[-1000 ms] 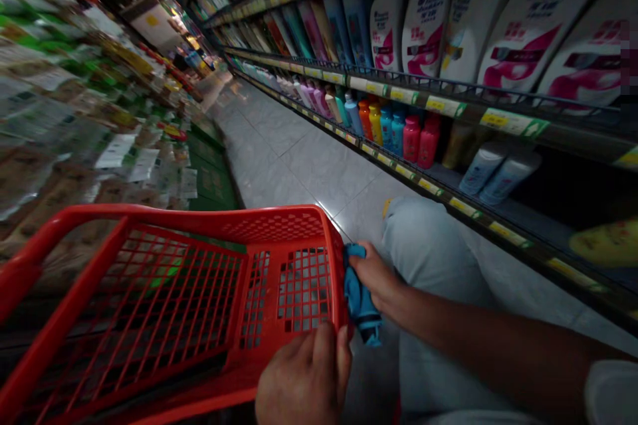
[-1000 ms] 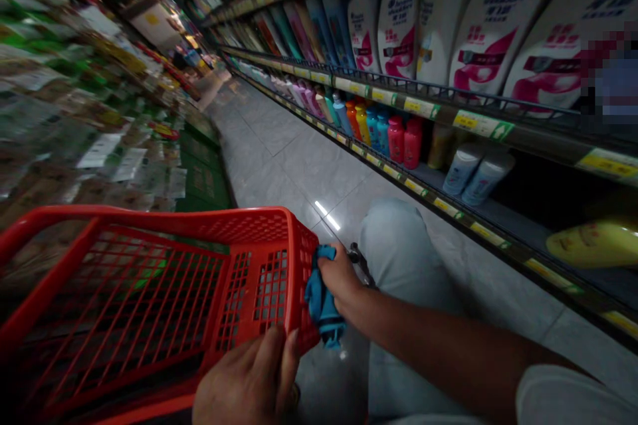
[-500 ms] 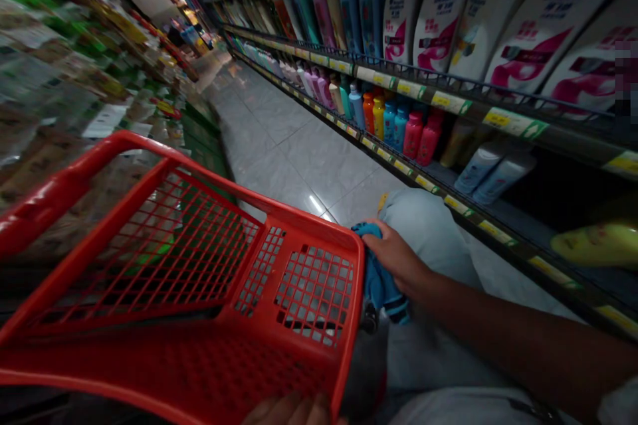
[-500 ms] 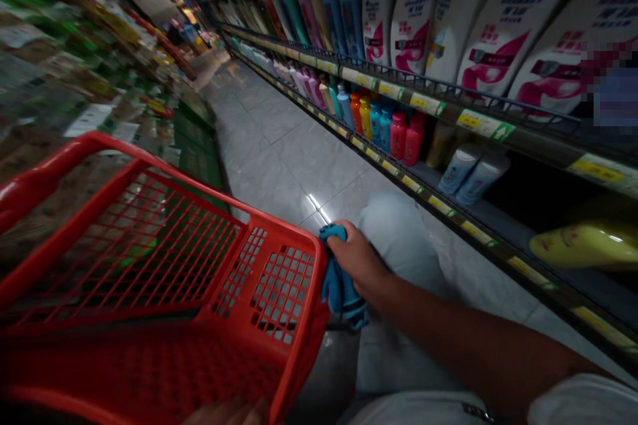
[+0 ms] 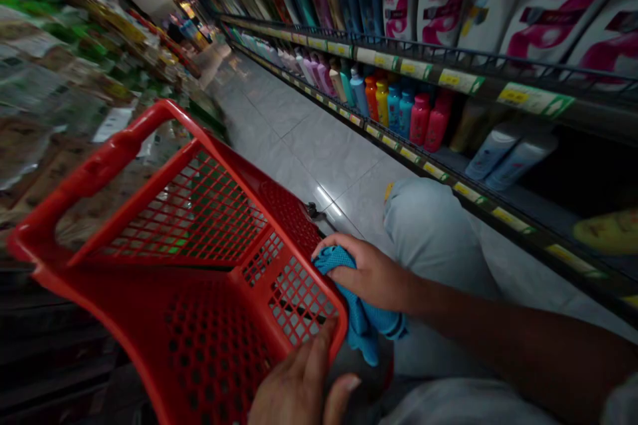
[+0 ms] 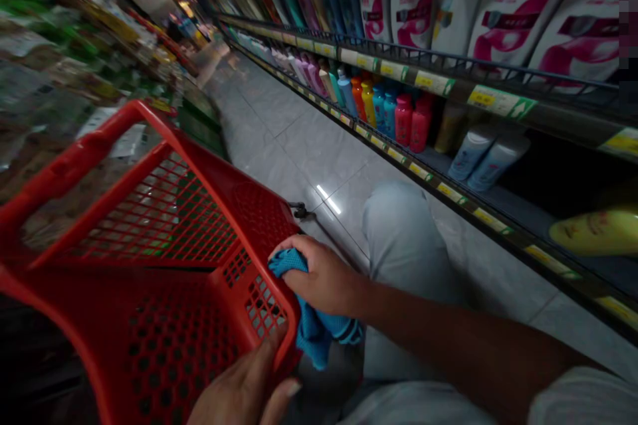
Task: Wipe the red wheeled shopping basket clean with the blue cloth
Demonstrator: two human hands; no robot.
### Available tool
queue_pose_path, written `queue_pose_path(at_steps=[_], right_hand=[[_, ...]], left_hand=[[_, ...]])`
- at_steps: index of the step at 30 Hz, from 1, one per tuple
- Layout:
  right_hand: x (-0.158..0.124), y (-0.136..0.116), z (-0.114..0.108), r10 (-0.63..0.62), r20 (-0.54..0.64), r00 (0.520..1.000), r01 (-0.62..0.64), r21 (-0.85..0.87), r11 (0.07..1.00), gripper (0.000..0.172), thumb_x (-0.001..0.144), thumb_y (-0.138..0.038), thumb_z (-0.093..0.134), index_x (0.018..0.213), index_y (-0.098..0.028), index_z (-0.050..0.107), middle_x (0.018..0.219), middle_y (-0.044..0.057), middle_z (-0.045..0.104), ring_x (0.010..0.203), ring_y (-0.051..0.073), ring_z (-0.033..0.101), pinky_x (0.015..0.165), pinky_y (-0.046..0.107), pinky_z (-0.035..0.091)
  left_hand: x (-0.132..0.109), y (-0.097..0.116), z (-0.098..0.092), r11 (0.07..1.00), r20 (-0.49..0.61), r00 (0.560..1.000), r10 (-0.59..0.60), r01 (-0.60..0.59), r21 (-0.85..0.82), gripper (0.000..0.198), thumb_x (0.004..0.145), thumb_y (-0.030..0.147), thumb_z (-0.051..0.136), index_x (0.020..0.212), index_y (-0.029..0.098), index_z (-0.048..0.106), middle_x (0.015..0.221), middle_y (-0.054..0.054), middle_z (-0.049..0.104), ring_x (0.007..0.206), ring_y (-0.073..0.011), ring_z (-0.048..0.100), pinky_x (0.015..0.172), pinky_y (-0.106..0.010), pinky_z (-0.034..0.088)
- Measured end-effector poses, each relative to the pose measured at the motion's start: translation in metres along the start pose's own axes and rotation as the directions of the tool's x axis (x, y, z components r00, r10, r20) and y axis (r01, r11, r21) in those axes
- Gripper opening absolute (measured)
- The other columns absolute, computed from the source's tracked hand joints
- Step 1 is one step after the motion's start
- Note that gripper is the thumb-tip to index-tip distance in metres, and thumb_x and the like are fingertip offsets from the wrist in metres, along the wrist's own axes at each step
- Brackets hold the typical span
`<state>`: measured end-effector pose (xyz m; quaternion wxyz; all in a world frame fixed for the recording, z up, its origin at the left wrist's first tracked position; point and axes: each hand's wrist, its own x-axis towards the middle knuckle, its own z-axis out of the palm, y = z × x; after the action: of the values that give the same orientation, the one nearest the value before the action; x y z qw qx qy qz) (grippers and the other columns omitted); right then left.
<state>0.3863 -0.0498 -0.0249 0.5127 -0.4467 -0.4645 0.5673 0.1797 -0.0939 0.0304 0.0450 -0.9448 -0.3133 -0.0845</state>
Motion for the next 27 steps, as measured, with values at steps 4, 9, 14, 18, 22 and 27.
queue_pose_path(at_steps=[4,9,14,18,22,27], right_hand=[[-0.001,0.035,0.027,0.140,-0.116,0.983,-0.148,-0.063,0.987,0.032,0.076,-0.003,0.054,0.101,-0.022,0.060,0.107,0.004,0.065,0.107,0.019,0.062,0.105,0.038,0.047],[-0.002,0.040,0.051,0.107,-0.123,0.987,-0.116,-0.070,0.991,0.029,0.079,-0.005,0.055,0.102,-0.022,0.057,0.109,0.006,0.061,0.107,0.019,0.060,0.104,0.039,0.048],[0.014,0.025,0.063,-0.190,-0.176,0.966,0.192,-0.008,0.981,0.032,0.080,-0.006,0.053,0.107,-0.023,0.056,0.110,0.005,0.060,0.109,0.017,0.060,0.104,0.035,0.048],[0.027,0.063,0.071,0.300,-0.339,0.892,-0.309,0.029,0.951,0.027,0.079,-0.003,0.048,0.097,-0.022,0.055,0.097,0.004,0.062,0.100,0.020,0.061,0.101,0.041,0.049],[0.045,0.038,0.069,0.037,-0.247,0.968,-0.038,0.002,0.999,0.024,0.081,-0.008,0.054,0.100,-0.023,0.057,0.102,0.003,0.063,0.102,0.019,0.061,0.101,0.038,0.048],[0.071,0.032,0.064,-0.222,-0.247,0.943,0.214,-0.060,0.975,0.029,0.081,-0.008,0.054,0.104,-0.025,0.058,0.109,0.002,0.062,0.109,0.018,0.059,0.105,0.036,0.046]], left_hand=[[0.015,0.015,-0.005,0.970,0.136,0.961,-0.240,0.243,-0.008,0.027,0.104,0.040,0.039,0.099,0.021,0.057,0.069,0.000,0.072,0.057,-0.0165,0.071,0.050,-0.024,0.052],[0.006,0.009,-0.007,0.932,0.111,0.925,-0.363,0.358,0.066,0.027,0.105,0.037,0.038,0.090,0.023,0.055,0.061,0.002,0.066,0.049,-0.0160,0.067,0.043,-0.026,0.042],[0.002,0.003,-0.006,0.942,0.091,0.938,-0.333,0.328,0.069,0.026,0.105,0.037,0.038,0.090,0.022,0.054,0.058,0.003,0.063,0.046,-0.0148,0.063,0.044,-0.026,0.041],[-0.002,0.001,-0.004,0.946,0.085,0.943,-0.321,0.314,0.085,0.023,0.105,0.033,0.038,0.097,0.021,0.056,0.060,0.002,0.065,0.048,-0.0149,0.065,0.045,-0.026,0.042],[-0.005,0.001,-0.004,0.943,0.099,0.938,-0.333,0.328,0.058,0.023,0.104,0.031,0.041,0.087,0.023,0.054,0.059,0.003,0.063,0.047,-0.0143,0.063,0.045,-0.026,0.041],[-0.014,0.000,-0.001,0.953,0.114,0.947,-0.301,0.296,0.057,0.023,0.104,0.028,0.041,0.086,0.022,0.054,0.062,0.001,0.065,0.050,-0.0144,0.064,0.048,-0.026,0.044]])
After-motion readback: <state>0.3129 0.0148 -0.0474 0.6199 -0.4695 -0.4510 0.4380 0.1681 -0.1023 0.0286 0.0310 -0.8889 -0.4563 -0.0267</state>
